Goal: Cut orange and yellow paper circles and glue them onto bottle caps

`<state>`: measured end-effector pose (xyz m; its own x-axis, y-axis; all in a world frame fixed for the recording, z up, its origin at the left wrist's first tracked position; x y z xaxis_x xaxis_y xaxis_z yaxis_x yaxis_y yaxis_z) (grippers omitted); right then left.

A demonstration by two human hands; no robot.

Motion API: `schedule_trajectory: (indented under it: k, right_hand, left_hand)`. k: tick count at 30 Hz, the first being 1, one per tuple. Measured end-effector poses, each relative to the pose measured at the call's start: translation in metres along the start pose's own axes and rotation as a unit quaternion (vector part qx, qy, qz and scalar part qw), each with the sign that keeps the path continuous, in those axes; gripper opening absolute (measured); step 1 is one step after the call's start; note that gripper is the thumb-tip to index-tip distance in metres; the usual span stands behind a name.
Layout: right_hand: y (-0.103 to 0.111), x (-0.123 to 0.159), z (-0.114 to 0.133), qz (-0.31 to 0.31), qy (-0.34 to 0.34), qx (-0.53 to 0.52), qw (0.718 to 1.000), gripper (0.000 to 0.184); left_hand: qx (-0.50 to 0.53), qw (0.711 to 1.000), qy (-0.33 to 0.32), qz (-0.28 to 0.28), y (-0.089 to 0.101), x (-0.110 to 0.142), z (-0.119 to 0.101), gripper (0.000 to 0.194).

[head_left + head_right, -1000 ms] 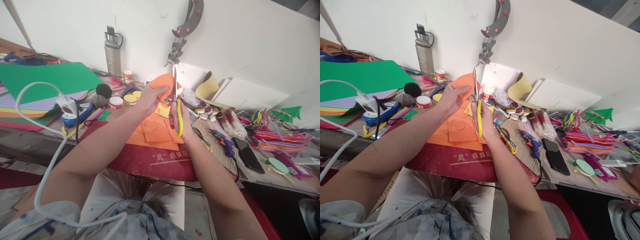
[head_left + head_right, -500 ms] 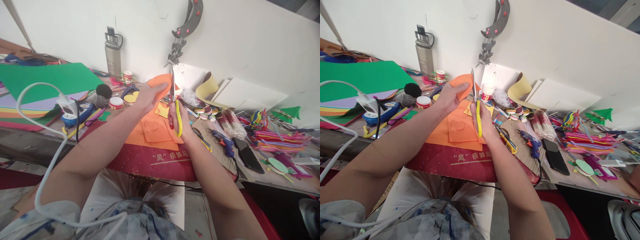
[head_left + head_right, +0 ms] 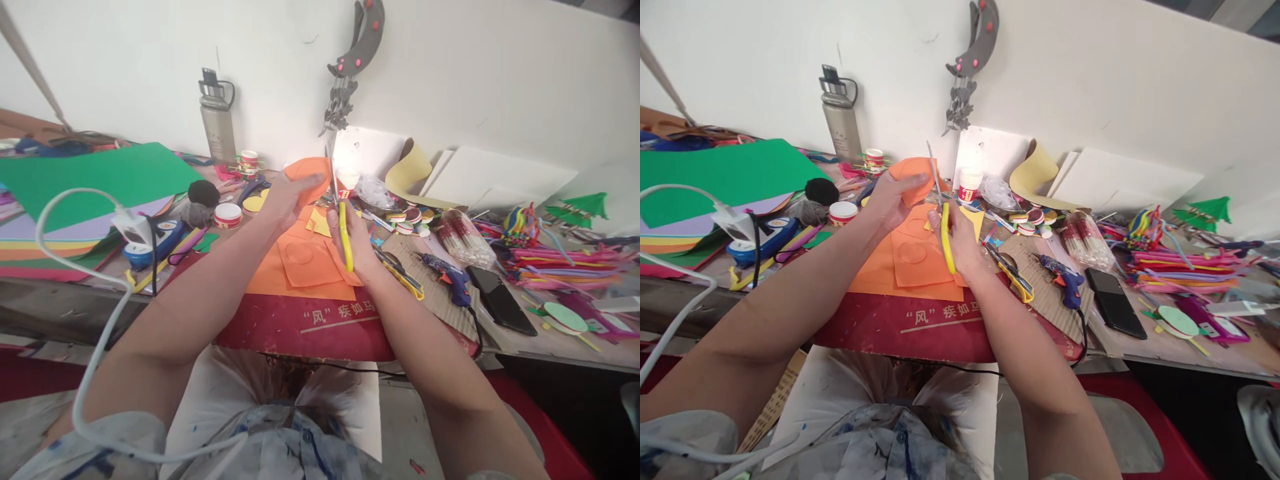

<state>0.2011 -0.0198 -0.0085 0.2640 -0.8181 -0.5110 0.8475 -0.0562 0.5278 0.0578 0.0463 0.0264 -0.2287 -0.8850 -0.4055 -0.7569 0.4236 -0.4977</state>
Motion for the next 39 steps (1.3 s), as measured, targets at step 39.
schedule_trajectory:
  k: [39]
  right_hand:
    - [-0.003, -0.002, 0.007, -0.011, -0.002, -0.133, 0.991, 0.067]
  left_hand:
    - [0.033, 0.999, -0.014, -0.029, -0.020, 0.019, 0.002, 0.017]
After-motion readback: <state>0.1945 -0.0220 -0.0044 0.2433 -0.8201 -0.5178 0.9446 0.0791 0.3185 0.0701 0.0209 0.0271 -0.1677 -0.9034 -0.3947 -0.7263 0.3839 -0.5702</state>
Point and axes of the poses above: each hand's wrist, its own x-axis away from the middle knuckle, its own y-axis out of the back of the hand, z = x × y, the point moved 7 cm from there along -x, towards the middle knuckle, and after that the axes turned 9 degrees about z, right-handed, at the moved point
